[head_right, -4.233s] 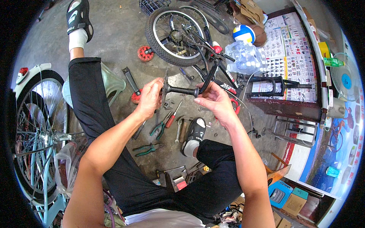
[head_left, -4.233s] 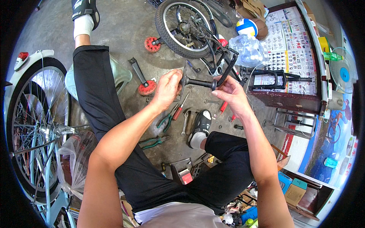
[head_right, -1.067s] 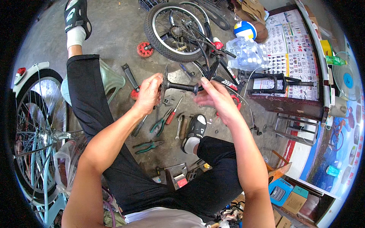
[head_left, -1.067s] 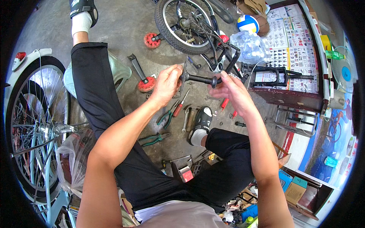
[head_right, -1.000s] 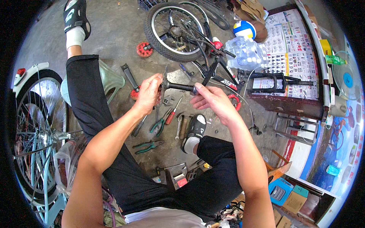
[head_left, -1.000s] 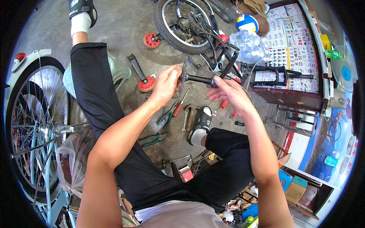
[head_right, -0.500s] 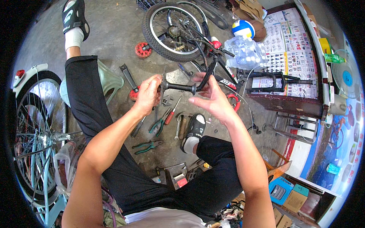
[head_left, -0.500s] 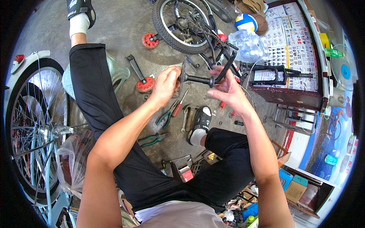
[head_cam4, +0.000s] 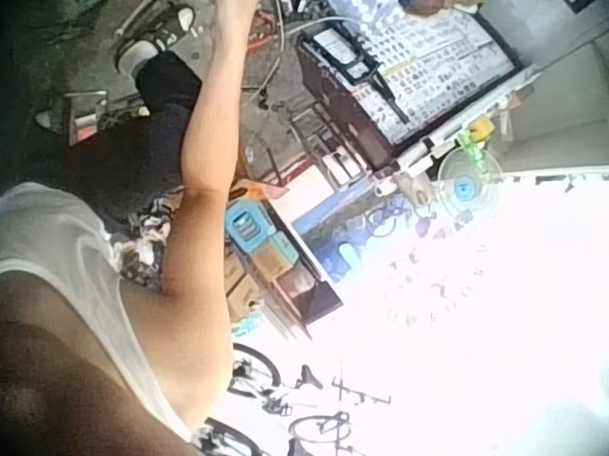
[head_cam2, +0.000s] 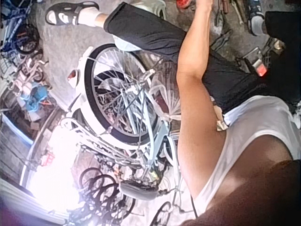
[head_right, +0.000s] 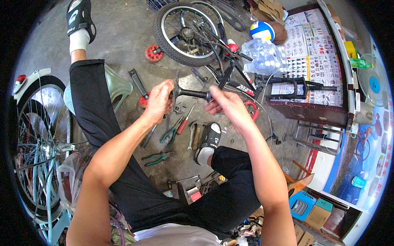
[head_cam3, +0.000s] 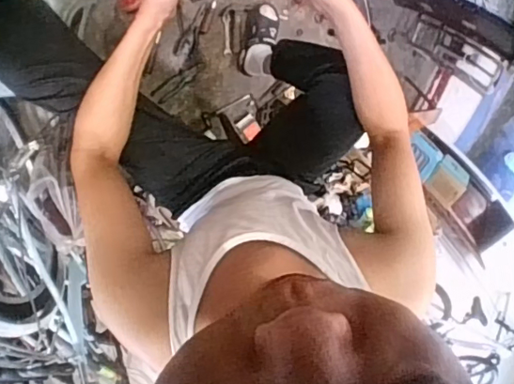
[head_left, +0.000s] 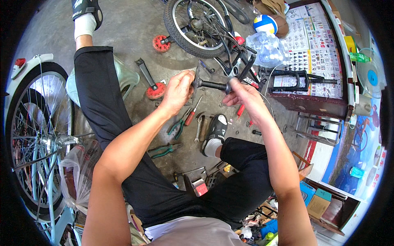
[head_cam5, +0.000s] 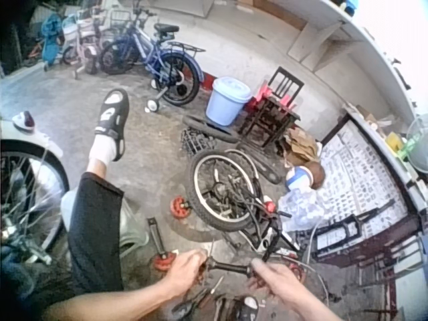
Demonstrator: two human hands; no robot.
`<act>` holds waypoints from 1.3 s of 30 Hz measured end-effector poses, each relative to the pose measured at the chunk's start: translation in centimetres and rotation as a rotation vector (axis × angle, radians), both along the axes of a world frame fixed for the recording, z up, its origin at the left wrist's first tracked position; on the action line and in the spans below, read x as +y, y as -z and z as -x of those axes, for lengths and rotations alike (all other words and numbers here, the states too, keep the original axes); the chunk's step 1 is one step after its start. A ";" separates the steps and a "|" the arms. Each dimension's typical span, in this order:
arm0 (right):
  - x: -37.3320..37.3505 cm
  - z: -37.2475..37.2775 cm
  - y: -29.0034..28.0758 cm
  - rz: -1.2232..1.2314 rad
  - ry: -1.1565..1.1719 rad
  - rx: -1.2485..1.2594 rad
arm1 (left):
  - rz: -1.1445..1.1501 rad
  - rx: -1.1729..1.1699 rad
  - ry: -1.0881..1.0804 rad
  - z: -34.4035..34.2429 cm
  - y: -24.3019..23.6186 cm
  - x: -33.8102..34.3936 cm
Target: The person removes a black plastic chain guard from a bicycle and then handles the crankset and bottom bracket spindle with their hands.
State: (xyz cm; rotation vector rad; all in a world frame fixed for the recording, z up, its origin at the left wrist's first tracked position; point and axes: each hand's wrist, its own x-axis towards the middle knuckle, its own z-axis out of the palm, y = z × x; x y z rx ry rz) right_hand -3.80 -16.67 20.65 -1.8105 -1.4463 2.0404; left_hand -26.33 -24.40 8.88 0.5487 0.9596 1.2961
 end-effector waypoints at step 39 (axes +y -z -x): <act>-0.3 0.7 -0.8 0.010 0.052 0.080 | 0.051 -0.052 0.008 0.4 0.0 0.0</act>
